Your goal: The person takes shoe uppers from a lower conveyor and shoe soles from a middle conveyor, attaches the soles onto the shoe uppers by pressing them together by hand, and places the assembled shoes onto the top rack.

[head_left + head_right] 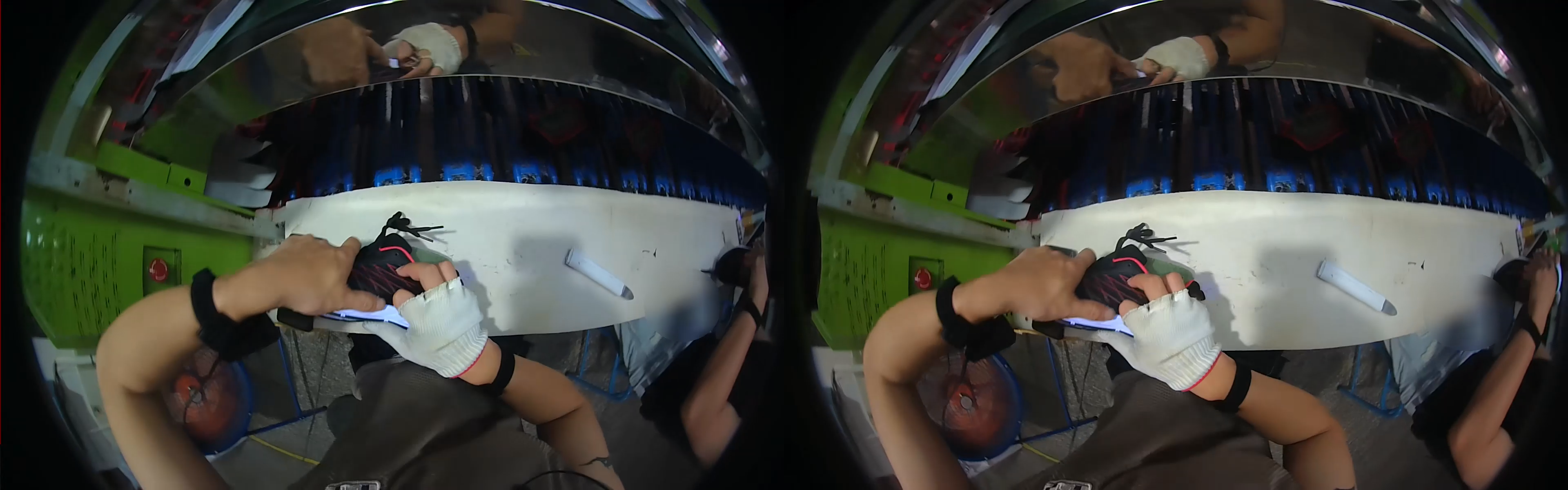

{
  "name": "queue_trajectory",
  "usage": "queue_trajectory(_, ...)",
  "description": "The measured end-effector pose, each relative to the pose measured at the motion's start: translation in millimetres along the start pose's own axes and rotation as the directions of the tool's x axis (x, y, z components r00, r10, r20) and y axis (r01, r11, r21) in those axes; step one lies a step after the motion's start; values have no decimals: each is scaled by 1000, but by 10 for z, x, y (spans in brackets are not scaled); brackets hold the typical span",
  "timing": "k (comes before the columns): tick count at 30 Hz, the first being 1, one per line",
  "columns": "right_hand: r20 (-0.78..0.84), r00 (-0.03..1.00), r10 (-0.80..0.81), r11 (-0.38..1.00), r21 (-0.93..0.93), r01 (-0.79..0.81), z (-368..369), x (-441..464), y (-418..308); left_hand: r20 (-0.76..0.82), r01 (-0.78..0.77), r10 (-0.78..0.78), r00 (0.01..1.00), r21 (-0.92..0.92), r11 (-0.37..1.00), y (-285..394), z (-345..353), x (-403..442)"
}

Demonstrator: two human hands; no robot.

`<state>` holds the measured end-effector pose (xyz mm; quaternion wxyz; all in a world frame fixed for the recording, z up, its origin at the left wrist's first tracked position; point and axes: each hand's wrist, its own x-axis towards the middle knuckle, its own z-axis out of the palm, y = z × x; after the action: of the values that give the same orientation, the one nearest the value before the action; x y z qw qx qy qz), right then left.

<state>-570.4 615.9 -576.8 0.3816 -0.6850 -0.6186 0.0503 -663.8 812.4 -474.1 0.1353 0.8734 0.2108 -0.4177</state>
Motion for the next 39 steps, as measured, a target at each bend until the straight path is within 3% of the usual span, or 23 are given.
queue_trajectory(2, 45, 997, 61, 997, -42, -59, 14, 38, -40, -60, -37, 34, 998, -41, 998, -44, 50, -29)
queue_trajectory(4, -7, 1000, 3, 998, -58, -3, -18, 13, -8, -15, -26, 26, 1000, -5, 1000, 19, -17, -71)
queue_trajectory(6, -45, 997, -54, 998, 15, 55, -134, -80, 96, 143, -48, 69, 987, -143, 989, 9, -313, -171)
queue_trajectory(7, -85, 996, -1, 996, 87, 9, -192, -201, 143, 165, -125, 222, 961, -456, 881, -98, -410, -219)
queue_trajectory(8, -89, 994, 56, 983, 180, -39, -214, -398, 289, 142, -172, 385, 912, -718, 674, -232, -444, -257)
queue_trajectory(9, -117, 993, -18, 998, 57, 25, -484, -332, 279, -2, -217, 400, 916, -843, 492, -281, -371, -293)
queue_trajectory(10, -132, 988, -85, 994, -73, 76, -817, -230, 180, -132, -260, 400, 907, -922, 286, -254, -213, -301)
queue_trajectory(11, -103, 985, -138, 981, -150, 122, -1095, -133, 133, -391, -471, 447, 805, -879, 79, -114, 95, -175)
queue_trajectory(12, -203, 978, 42, 998, -45, -52, -1227, -141, 117, -573, -630, 422, 703, -776, -4, 104, 366, -61)
queue_trajectory(13, -63, 992, 110, 970, -212, -121, -1521, 65, 11, -762, -852, 389, 517, -499, 155, 371, 453, -30)
queue_trajectory(14, 64, 976, 207, 912, -374, -168, -1805, 330, -79, -908, -912, 352, 225, -69, 404, 612, 561, 76)
queue_trajectory(16, 131, 951, 280, 857, -481, -186, -1941, 503, -15, -959, -843, 183, 218, -90, 531, 1028, 744, 83)
queue_trajectory(17, 191, 955, 226, 842, -532, -93, -1977, 545, 41, -967, -863, 174, 188, -78, 499, 1106, 807, 91)
queue_trajectory(19, 299, 947, 112, 824, -561, 79, -1947, 599, 102, -966, -778, 101, 238, -127, 615, 1174, 919, 87)
queue_trajectory(22, 404, 889, 217, 798, -598, 77, -1834, 707, -70, -969, -723, 20, 248, -172, 669, 1124, 849, 249)
queue_trajectory(23, 444, 881, 161, 794, -589, 152, -1786, 756, -91, -914, -744, -41, 403, -354, 567, 1039, 689, 270)
queue_trajectory(24, 459, 875, 154, 796, -583, 165, -1766, 823, -106, -912, -740, -57, 407, -366, 564, 980, 650, 312)
queue_trajectory(26, 530, 823, 205, 760, -616, 207, -1764, 934, -115, -953, -841, 44, 298, -241, 484, 913, 650, 410)
queue_trajectory(28, 548, 805, 229, 767, -610, 197, -1747, 1024, -66, -961, -872, 19, 277, -243, 425, 900, 704, 477)
queue_trajectory(30, 583, 807, 96, 815, -511, 272, -1725, 1076, -12, -996, -911, 19, 86, -71, 407, 882, 776, 553)
queue_trajectory(33, 605, 796, -20, 823, -442, 357, -1686, 1220, 12, -1000, -911, 22, 6, 4, 413, 813, 854, 692)
queue_trajectory(35, 608, 770, -192, 781, -380, 495, -1648, 1284, 81, -999, -923, 22, 24, -14, 385, 779, 883, 732)
queue_trajectory(39, 642, 729, -237, 773, -330, 542, -1560, 1308, 62, -995, -933, -45, 91, -101, 345, 700, 863, 868)
